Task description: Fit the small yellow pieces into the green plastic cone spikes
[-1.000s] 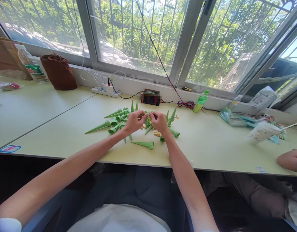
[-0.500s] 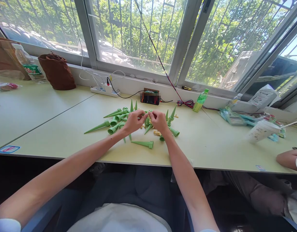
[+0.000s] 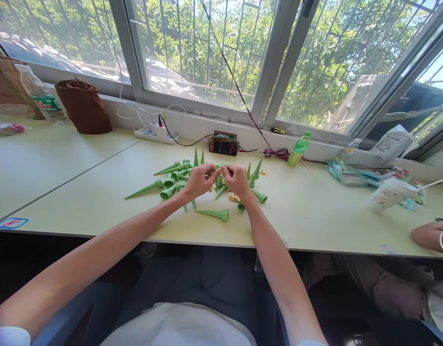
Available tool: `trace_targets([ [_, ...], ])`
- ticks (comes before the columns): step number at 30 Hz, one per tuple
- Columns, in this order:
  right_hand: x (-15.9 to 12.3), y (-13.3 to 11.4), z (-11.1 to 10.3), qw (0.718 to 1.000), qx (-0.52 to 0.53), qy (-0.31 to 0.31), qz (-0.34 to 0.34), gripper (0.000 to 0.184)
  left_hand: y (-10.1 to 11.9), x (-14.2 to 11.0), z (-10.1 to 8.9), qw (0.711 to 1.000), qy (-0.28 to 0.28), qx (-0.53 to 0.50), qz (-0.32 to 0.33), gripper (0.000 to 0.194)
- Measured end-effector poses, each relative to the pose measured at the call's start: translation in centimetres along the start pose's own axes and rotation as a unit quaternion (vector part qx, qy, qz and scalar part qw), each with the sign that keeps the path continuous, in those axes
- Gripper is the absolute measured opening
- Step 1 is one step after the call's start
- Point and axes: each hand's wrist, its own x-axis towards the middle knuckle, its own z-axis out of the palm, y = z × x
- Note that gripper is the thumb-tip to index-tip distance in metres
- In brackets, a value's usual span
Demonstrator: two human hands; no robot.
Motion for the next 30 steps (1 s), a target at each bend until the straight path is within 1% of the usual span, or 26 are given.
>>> trace_targets([
  [30,-0.04,-0.01,-0.05,1.0,-0.004,0.002,-0.002,0.046,0.04,0.08,0.02,1.0,-0.003,0.005,0.011,0.027],
])
